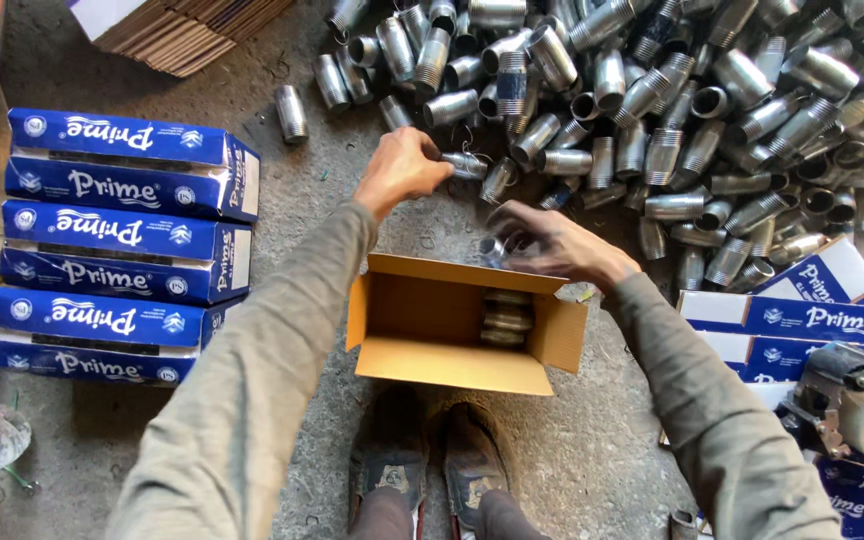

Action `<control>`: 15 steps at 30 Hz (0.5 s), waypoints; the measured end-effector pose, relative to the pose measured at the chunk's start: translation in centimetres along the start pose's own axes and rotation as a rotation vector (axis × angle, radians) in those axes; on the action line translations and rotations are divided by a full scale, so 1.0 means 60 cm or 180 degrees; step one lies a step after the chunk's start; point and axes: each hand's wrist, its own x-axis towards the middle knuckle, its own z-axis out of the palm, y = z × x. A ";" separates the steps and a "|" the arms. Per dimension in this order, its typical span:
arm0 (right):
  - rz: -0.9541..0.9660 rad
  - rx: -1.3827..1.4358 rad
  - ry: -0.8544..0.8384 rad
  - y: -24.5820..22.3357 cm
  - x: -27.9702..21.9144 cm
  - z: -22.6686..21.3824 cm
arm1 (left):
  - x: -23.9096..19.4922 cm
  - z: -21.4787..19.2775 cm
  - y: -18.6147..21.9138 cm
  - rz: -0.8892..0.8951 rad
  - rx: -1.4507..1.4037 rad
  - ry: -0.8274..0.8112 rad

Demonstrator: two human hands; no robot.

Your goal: The person assembles a cardboard box, seals the bottom with a tape dispenser, and fills the box with metal pipe nipples taken from a large pile on the floor.

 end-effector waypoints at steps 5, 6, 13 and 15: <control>-0.0156 0.3425 0.1313 0.065 -0.052 0.025 | 0.084 0.062 -0.014 -0.0373 -0.0024 0.0257; -0.0159 0.3425 0.1316 0.055 -0.054 0.023 | 0.072 0.054 -0.006 -0.0370 -0.0022 0.0259; -0.0114 0.4072 0.1543 0.003 -0.043 -0.004 | -0.097 -0.042 0.064 0.0273 -0.0249 0.0508; -0.0080 0.3895 0.1640 -0.006 -0.039 -0.009 | -0.151 -0.076 0.081 0.0518 -0.0156 0.0667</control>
